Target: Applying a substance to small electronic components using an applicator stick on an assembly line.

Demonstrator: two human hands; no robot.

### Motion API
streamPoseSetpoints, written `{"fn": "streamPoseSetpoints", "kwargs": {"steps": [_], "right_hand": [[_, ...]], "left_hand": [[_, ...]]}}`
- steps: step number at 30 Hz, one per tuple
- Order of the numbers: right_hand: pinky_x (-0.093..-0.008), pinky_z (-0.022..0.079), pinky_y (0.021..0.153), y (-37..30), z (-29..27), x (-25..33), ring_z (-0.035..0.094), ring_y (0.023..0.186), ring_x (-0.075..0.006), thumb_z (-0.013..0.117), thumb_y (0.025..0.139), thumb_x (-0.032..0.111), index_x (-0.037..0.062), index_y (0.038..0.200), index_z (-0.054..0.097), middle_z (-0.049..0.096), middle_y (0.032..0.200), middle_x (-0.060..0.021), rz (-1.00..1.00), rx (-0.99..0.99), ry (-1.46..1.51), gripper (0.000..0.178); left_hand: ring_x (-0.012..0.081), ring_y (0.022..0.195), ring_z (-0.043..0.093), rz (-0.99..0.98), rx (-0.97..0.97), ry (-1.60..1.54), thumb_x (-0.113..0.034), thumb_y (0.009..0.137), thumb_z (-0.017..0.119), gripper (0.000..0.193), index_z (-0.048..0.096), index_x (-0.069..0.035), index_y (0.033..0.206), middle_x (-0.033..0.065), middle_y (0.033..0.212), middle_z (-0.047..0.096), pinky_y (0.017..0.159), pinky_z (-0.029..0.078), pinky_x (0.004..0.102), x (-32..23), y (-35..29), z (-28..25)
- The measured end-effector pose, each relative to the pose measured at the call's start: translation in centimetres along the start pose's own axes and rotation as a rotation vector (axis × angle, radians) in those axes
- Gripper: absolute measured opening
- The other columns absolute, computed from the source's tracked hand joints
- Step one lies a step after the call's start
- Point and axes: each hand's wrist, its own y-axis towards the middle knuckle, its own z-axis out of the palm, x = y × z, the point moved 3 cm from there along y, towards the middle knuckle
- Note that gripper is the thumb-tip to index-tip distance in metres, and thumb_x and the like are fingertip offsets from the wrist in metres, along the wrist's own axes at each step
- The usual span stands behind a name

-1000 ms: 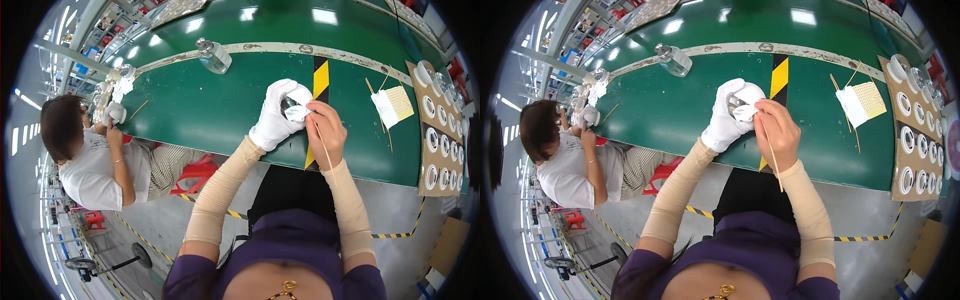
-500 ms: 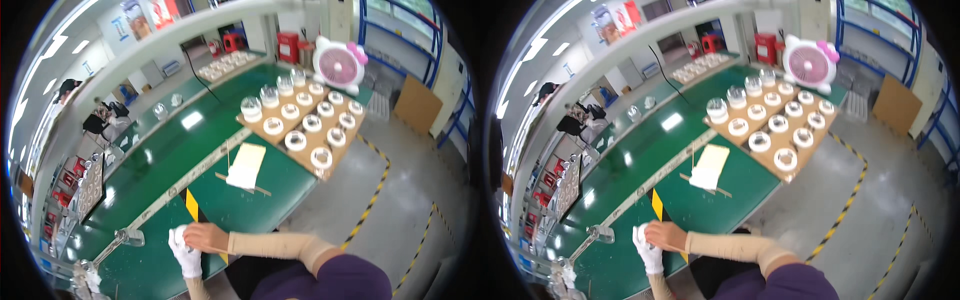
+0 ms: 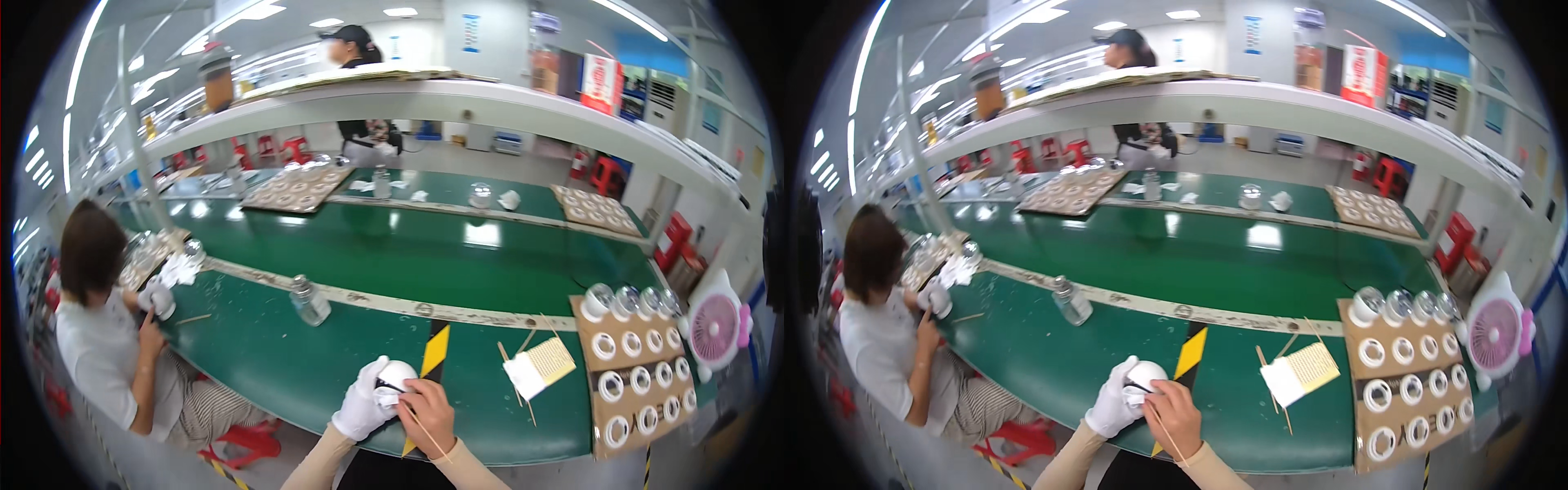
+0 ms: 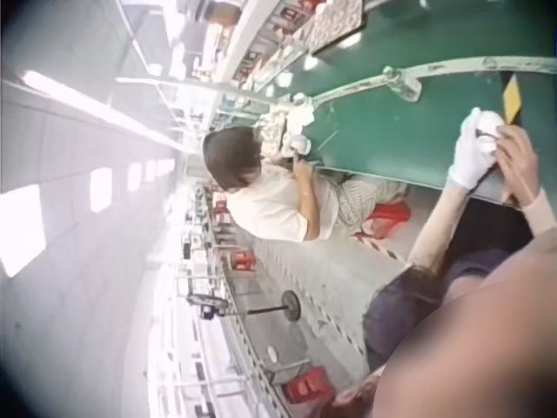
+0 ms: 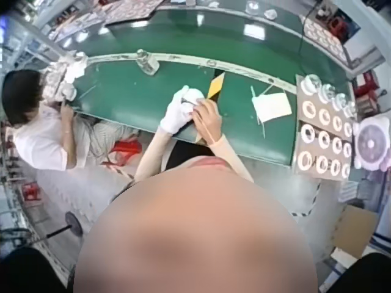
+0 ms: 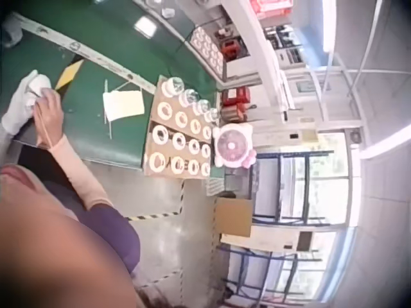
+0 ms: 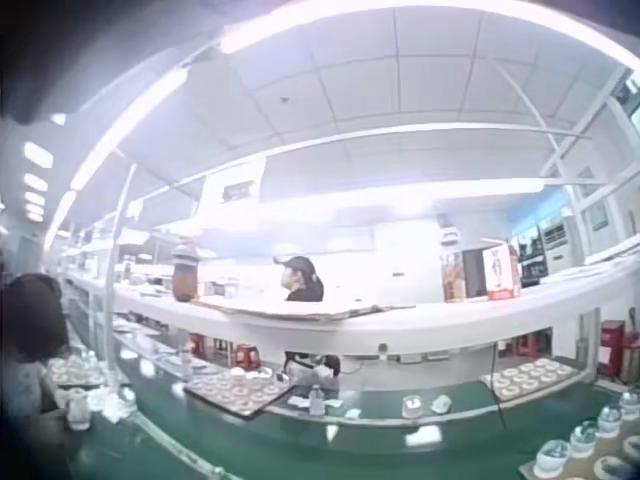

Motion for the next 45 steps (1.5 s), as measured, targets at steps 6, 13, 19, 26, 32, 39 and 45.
{"fn": "streamPoseSetpoints", "kwargs": {"steps": [6,13,19,26,32,39,45], "right_hand": [[-0.0377,0.053,0.081,0.0,-0.3,0.0,0.061,0.097,-0.0318,0.076,0.070,0.003,0.0049,0.086,0.066,0.063,0.107,-0.0097,0.001,0.047,0.022,0.019],[-0.0385,0.052,0.081,-0.3,-0.2,-0.3,0.059,0.102,-0.0328,0.076,0.070,0.001,0.0037,0.087,0.064,0.062,0.112,-0.0115,0.038,0.077,0.066,0.020],[-0.0395,0.051,0.082,-0.5,0.3,-0.3,0.058,0.102,-0.0337,0.076,0.069,0.000,0.0030,0.087,0.064,0.061,0.113,-0.0119,0.037,0.097,0.063,0.022],[-0.0376,0.051,0.078,-0.9,0.2,-0.2,0.057,0.104,-0.0336,0.075,0.068,-0.004,0.0014,0.088,0.064,0.060,0.115,-0.0137,0.064,0.126,0.071,0.023],[-0.0372,0.051,0.078,-0.8,0.3,-0.2,0.056,0.105,-0.0339,0.075,0.069,-0.004,0.0012,0.087,0.064,0.059,0.116,-0.0142,0.050,0.131,0.052,0.022],[-0.0372,0.052,0.077,-0.9,0.4,-0.3,0.056,0.105,-0.0343,0.073,0.068,-0.007,0.0005,0.088,0.063,0.058,0.117,-0.0155,0.035,0.137,0.040,0.024],[-0.0369,0.051,0.077,-0.9,0.3,-0.1,0.056,0.105,-0.0344,0.074,0.069,-0.005,0.0012,0.088,0.064,0.058,0.117,-0.0151,0.029,0.137,0.024,0.023]], "left_hand": [[0.0418,0.107,0.061,-0.039,0.015,0.008,-0.026,0.074,0.081,0.083,0.039,-0.006,0.142,0.0221,0.130,0.053,0.088,0.053,0.0431,-0.7,-0.1,-0.2],[0.0423,0.109,0.060,-0.032,0.046,0.025,-0.032,0.079,0.078,0.081,0.037,-0.005,0.143,0.0227,0.132,0.051,0.088,0.052,0.0431,-1.0,0.2,-0.5],[0.0409,0.113,0.058,-0.036,0.051,0.015,-0.029,0.078,0.078,0.081,0.038,-0.004,0.143,0.0227,0.133,0.050,0.092,0.050,0.0423,-1.0,0.3,-0.8],[0.0395,0.110,0.059,-0.045,0.080,-0.009,-0.026,0.074,0.080,0.086,0.035,-0.005,0.145,0.0214,0.136,0.047,0.091,0.051,0.0416,-1.2,0.2,-0.8],[0.0400,0.109,0.059,-0.053,0.093,0.004,-0.028,0.075,0.079,0.086,0.034,-0.006,0.146,0.0213,0.134,0.047,0.091,0.051,0.0418,-1.1,0.3,-0.8],[0.0408,0.114,0.057,-0.054,0.103,0.002,-0.029,0.075,0.080,0.087,0.034,-0.004,0.144,0.0229,0.136,0.046,0.094,0.049,0.0417,-1.3,0.3,-0.8],[0.0416,0.112,0.058,-0.062,0.107,0.007,-0.028,0.074,0.081,0.087,0.034,-0.005,0.144,0.0224,0.136,0.046,0.093,0.050,0.0426,-1.3,0.4,-0.8]]}}
